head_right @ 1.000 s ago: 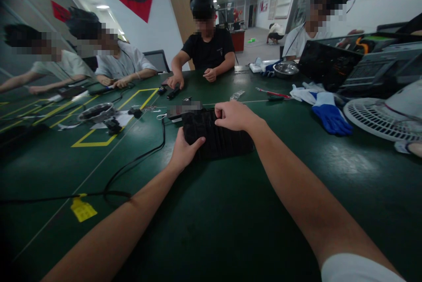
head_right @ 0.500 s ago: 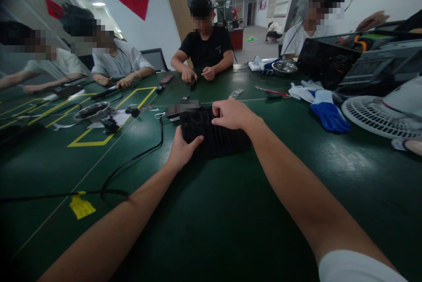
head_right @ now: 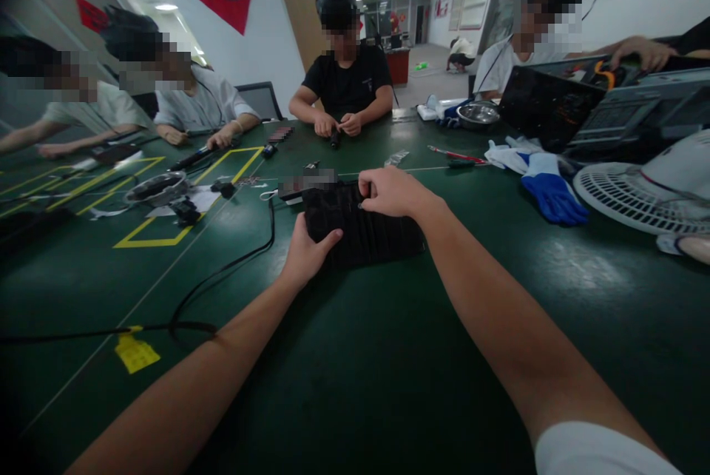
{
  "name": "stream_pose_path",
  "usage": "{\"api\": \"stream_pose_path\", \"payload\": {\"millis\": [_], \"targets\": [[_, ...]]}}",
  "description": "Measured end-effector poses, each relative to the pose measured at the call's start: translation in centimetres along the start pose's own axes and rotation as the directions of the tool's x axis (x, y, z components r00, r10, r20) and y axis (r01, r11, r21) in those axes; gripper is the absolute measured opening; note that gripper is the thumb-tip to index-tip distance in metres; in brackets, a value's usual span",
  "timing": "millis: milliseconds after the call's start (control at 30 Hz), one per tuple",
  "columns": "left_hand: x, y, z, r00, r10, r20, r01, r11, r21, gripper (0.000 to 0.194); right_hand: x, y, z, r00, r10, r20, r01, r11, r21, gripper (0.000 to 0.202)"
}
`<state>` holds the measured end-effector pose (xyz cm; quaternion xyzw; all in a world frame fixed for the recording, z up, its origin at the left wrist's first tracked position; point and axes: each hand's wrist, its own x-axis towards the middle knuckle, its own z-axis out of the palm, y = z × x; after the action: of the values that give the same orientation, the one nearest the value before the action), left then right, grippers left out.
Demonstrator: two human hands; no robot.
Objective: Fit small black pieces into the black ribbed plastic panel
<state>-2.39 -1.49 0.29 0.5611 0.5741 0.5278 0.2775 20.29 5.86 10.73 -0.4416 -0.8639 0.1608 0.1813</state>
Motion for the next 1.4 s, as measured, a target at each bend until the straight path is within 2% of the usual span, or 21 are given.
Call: {"api": "stream_pose_path", "payload": {"millis": [133,400,967,1400], "targets": [[-0.03,0.15,0.01,1.0,-0.007,0.003,0.007,1.0,-0.01,0.052,0.09,0.06,0.16,1.0,0.006,0.018,-0.005,1.0,-0.019,0.015],[0.0,-0.08,0.1,1.0,-0.004,0.008,0.005,1.0,-0.023,0.052,0.08,-0.24,0.54,1.0,0.016,-0.022,-0.018,0.996,-0.084,0.016],[0.0,-0.11,-0.01,1.0,0.005,0.003,-0.005,1.0,-0.006,0.055,0.04,0.08,-0.01,1.0,0.0,0.014,0.0,1.0,0.006,0.013],[0.26,0.28,0.06,1.0,0.013,0.0,-0.013,1.0,0.021,0.054,0.06,-0.39,0.17,1.0,-0.003,-0.014,0.002,0.996,-0.091,0.015]]}}
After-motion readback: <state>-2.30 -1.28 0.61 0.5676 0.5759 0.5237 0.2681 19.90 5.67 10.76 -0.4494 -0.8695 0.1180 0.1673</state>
